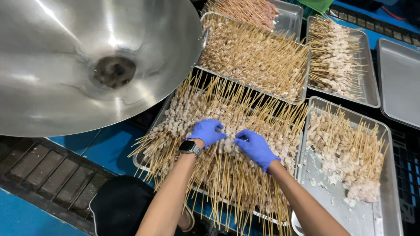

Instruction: The person, wearing blue gloves, sits on the floor and threads pieces of seasoned meat onto bamboo skewers by hand, placing each finished skewer into rows on metal trays. They work through trays of skewers, filling empty trays with completed meat skewers.

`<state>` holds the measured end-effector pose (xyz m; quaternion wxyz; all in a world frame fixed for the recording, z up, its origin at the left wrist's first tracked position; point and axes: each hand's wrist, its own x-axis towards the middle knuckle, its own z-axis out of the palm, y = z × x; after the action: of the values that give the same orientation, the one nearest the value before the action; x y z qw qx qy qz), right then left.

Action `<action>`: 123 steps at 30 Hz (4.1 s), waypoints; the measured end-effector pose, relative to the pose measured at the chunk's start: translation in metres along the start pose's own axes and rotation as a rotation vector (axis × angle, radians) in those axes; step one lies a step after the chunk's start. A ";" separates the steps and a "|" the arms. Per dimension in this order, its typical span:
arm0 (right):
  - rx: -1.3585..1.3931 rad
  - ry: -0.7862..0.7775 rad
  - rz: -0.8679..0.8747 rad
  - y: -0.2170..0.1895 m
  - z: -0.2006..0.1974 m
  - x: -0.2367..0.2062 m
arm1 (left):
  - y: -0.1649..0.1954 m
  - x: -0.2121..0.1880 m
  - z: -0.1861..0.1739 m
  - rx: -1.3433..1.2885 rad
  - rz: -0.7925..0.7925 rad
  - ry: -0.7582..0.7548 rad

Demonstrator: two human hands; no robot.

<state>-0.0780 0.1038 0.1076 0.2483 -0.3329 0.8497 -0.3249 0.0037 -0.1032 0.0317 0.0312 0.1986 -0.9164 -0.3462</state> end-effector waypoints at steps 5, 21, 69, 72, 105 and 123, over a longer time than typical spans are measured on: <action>-0.022 -0.049 -0.044 -0.016 -0.047 -0.036 | -0.008 0.006 0.014 -0.070 0.027 0.145; 0.205 0.051 0.198 0.013 -0.120 -0.111 | 0.027 0.009 0.019 0.128 0.401 0.036; -0.039 0.744 0.584 0.322 -0.228 -0.122 | 0.089 -0.043 -0.022 0.190 0.433 -0.130; -0.110 0.830 0.636 0.317 -0.219 -0.111 | 0.098 -0.046 -0.026 0.157 0.470 -0.094; 0.139 0.481 0.534 0.334 -0.279 -0.147 | 0.091 -0.036 -0.035 0.119 0.486 0.000; -0.210 0.845 -0.221 0.043 -0.206 -0.159 | 0.191 -0.064 -0.010 -1.334 -0.239 -0.650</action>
<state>-0.1224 0.3236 0.2468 -0.1920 -0.2832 0.8641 -0.3691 -0.0006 0.0458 0.1684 -0.1653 0.1235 -0.4472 -0.8703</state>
